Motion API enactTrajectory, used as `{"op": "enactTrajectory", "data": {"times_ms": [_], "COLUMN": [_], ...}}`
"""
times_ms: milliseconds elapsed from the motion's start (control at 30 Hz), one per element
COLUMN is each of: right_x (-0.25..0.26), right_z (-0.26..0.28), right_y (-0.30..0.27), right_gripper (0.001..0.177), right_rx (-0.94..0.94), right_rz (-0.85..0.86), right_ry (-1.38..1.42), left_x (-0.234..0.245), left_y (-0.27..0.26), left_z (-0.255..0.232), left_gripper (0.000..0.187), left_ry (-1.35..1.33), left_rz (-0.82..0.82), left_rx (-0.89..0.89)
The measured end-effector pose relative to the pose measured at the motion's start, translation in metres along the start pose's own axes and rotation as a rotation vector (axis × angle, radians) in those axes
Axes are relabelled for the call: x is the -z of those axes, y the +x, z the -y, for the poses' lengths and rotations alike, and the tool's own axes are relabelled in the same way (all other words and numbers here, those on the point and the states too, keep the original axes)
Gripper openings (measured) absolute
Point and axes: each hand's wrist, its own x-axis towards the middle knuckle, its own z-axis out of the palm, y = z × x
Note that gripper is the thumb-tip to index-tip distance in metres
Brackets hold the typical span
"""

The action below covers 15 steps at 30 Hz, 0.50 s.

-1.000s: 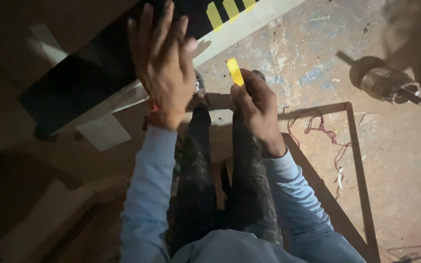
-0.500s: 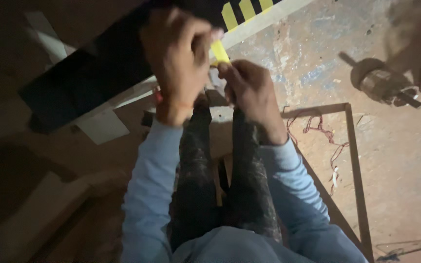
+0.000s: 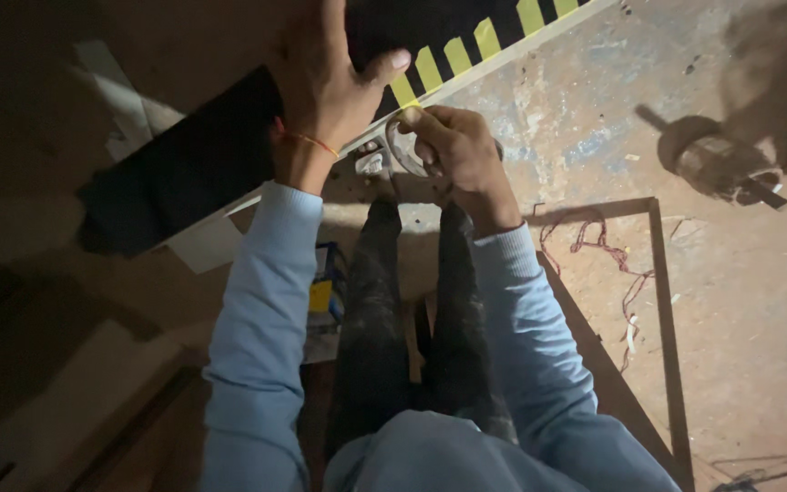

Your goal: The person applies yellow tape in a striped pattern along the edge of a dark surface. They repeatedly tear and press the tape by hand, smoothing each segment to adhere it to the surface.

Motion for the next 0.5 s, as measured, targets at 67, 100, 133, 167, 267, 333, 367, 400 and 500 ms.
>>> {"op": "enactTrajectory", "data": {"times_ms": [67,100,133,167,267,333,367,400,500], "right_x": [-0.002,-0.003,-0.002,-0.001,-0.003,-0.003,-0.002,0.002,0.006], "right_z": [-0.001,-0.001,-0.002,-0.004,-0.025,-0.031,-0.032,-0.035,-0.039], "right_y": [-0.003,-0.003,-0.002,0.0,-0.012,-0.012,-0.011,-0.014,-0.011], "right_gripper": [0.036,0.037,0.036,0.035,0.031,0.029,0.029,0.028,0.028], "right_rx": [0.003,0.008,0.048,0.087,0.051,0.034,0.044,0.045,0.078], "right_rz": [-0.03,-0.046,-0.027,-0.008,0.004,0.0,-0.003,-0.014,-0.1], "right_ry": [-0.113,-0.172,-0.109,-0.046,0.172,0.275,0.305,0.331,0.098], "left_x": [-0.001,0.0,-0.002,-0.004,0.0,0.006,0.013,0.016,0.015], "left_y": [0.002,0.004,0.009,0.013,0.002,0.003,0.003,-0.001,-0.013], "left_z": [-0.006,-0.008,-0.012,-0.015,-0.011,-0.008,-0.006,-0.006,-0.011], "left_gripper": [0.06,0.052,0.044,0.044,0.042,0.037,0.049,0.061,0.093], "left_ry": [0.052,0.064,0.067,0.057,-0.025,-0.159,-0.179,-0.208,0.0], "left_rz": [-0.042,-0.059,-0.072,-0.085,-0.05,-0.025,-0.026,-0.017,0.062], "left_rx": [0.016,0.032,0.045,0.045,0.104,0.156,0.026,-0.1,-0.258]}}
